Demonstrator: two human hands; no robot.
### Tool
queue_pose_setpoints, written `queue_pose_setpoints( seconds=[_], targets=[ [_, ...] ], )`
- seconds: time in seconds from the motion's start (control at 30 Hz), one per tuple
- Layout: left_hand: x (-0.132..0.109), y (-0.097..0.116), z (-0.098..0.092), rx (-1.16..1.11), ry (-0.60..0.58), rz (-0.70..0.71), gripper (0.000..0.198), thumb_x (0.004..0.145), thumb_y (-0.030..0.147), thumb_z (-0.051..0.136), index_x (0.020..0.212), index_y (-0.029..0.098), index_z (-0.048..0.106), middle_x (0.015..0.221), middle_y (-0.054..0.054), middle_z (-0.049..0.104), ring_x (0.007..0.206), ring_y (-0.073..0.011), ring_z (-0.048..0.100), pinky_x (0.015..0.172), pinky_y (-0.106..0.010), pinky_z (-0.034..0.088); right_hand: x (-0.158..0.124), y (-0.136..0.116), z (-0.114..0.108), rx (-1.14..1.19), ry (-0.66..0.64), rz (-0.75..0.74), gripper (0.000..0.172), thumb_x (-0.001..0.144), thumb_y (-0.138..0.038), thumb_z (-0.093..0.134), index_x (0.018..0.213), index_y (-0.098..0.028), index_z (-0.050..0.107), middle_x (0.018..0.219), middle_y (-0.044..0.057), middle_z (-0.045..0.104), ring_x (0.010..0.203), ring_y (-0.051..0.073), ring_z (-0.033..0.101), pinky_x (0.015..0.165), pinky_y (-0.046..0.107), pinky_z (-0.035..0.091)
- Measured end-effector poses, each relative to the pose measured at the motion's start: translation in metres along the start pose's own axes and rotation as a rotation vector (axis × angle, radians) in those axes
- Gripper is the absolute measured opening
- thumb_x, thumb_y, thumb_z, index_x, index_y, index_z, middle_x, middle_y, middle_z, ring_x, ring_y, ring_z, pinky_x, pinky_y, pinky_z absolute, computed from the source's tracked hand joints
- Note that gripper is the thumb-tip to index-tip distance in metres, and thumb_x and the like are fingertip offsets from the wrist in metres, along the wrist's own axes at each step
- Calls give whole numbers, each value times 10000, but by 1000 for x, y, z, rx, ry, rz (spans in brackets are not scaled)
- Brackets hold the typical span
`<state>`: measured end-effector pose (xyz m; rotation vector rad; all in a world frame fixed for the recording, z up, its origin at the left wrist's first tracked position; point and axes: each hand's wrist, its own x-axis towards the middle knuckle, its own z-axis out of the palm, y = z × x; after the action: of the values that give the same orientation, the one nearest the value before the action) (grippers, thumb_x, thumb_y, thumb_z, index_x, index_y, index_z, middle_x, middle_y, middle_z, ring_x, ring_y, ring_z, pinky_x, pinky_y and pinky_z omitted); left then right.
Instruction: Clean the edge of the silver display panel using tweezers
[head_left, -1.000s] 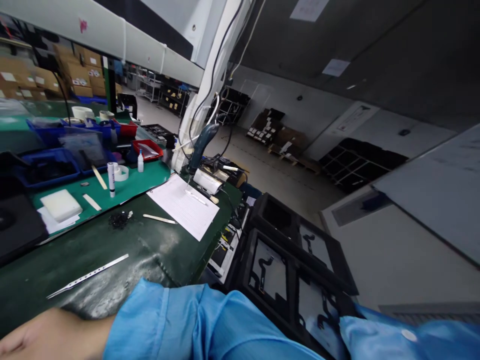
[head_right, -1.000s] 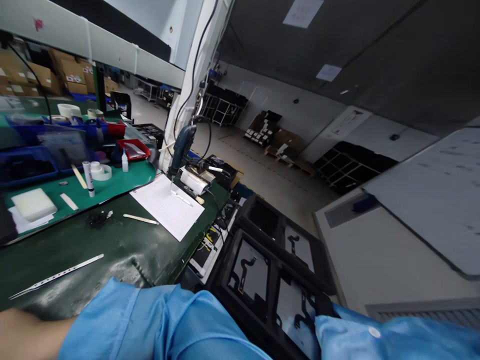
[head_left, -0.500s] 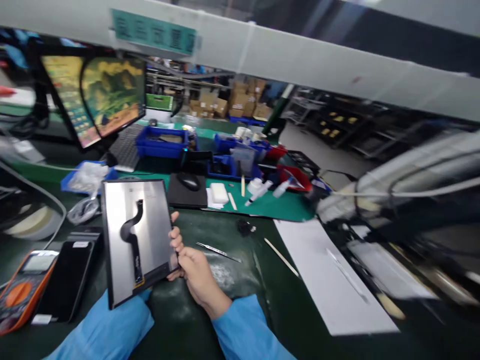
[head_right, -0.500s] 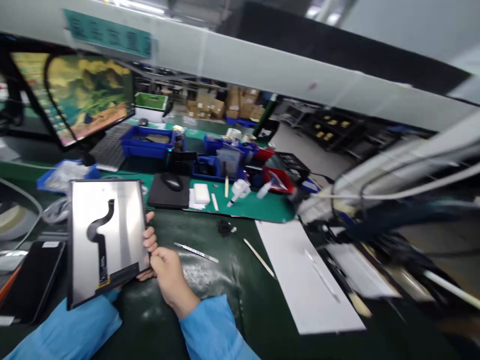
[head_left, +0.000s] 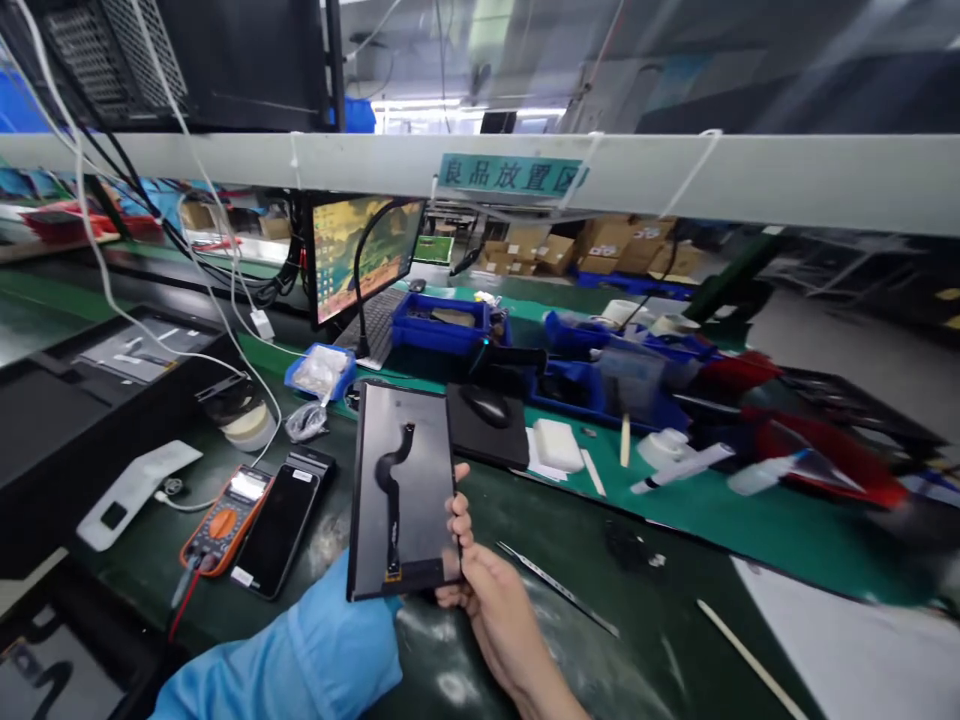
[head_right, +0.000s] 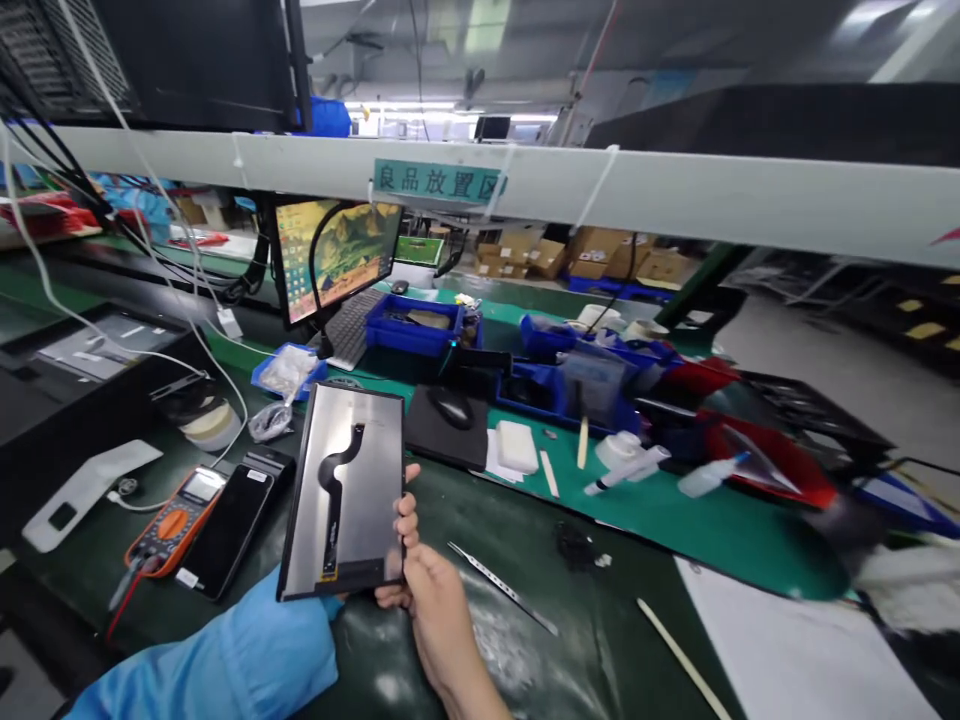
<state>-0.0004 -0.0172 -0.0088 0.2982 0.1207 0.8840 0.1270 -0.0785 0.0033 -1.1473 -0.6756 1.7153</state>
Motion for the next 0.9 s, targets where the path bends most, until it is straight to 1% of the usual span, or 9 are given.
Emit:
queue_pose_setpoints(
  seconds=[0.1,0.2,0.37,0.5,0.63,0.73,0.8,0.87,0.9],
  targets=[
    [-2,0,3,-98,-19,3,543,774,387,798,1261,175,689,877,-76,610,763,-178,577,740,-332,487,-2,-2,5,29,1,-8,576,495,-601,912,624,-138,595,569,15,599,493,115,588,508,211,495],
    [-1,-2,1,-154,-31,18,552,832,392,742,1318,147,648,875,-76,605,762,-180,578,733,-335,480,-4,-3,7,59,12,-3,570,489,-597,914,604,-142,590,561,21,598,494,119,586,509,218,498],
    [5,-4,-8,-108,-24,-3,481,865,404,672,1289,177,662,844,-63,581,723,-166,552,699,-330,447,-4,-4,7,64,32,-8,581,480,-605,911,576,-149,564,548,9,583,486,112,576,501,212,497],
    [6,-1,-9,-62,-28,-22,517,842,400,680,1312,191,638,852,-52,571,717,-170,566,691,-340,489,-3,-3,6,66,47,6,608,433,-608,920,564,-145,548,529,-4,558,458,102,553,481,207,489],
    [6,-2,0,-48,-30,-2,511,824,423,718,1277,194,660,842,-50,581,726,-161,575,700,-319,514,0,5,3,82,48,-20,592,497,-624,888,594,-153,543,532,-8,550,462,110,557,483,219,501],
    [7,-1,3,-34,3,-16,567,728,448,808,1221,191,698,805,-54,565,698,-167,560,677,-325,513,2,14,-2,85,54,-53,548,552,-592,868,599,-155,541,537,-11,543,456,98,534,478,216,500],
    [4,3,-1,-25,11,-33,580,689,461,832,1195,204,712,791,-56,557,680,-172,547,659,-336,506,5,17,-4,69,47,-59,509,567,-548,860,587,-154,537,534,-12,531,453,91,520,470,208,488],
    [1,8,-5,4,-6,-46,563,716,496,802,1201,230,702,796,-52,563,679,-172,546,658,-340,498,7,16,-3,55,34,-58,468,590,-513,834,588,-157,531,535,-10,526,460,94,521,472,206,483],
    [0,9,-6,42,-9,-42,553,758,517,761,1228,235,682,811,-51,572,691,-170,551,670,-339,496,8,14,-2,50,25,-62,445,609,-504,811,598,-159,531,544,-9,528,466,97,523,481,212,489]
  ],
)
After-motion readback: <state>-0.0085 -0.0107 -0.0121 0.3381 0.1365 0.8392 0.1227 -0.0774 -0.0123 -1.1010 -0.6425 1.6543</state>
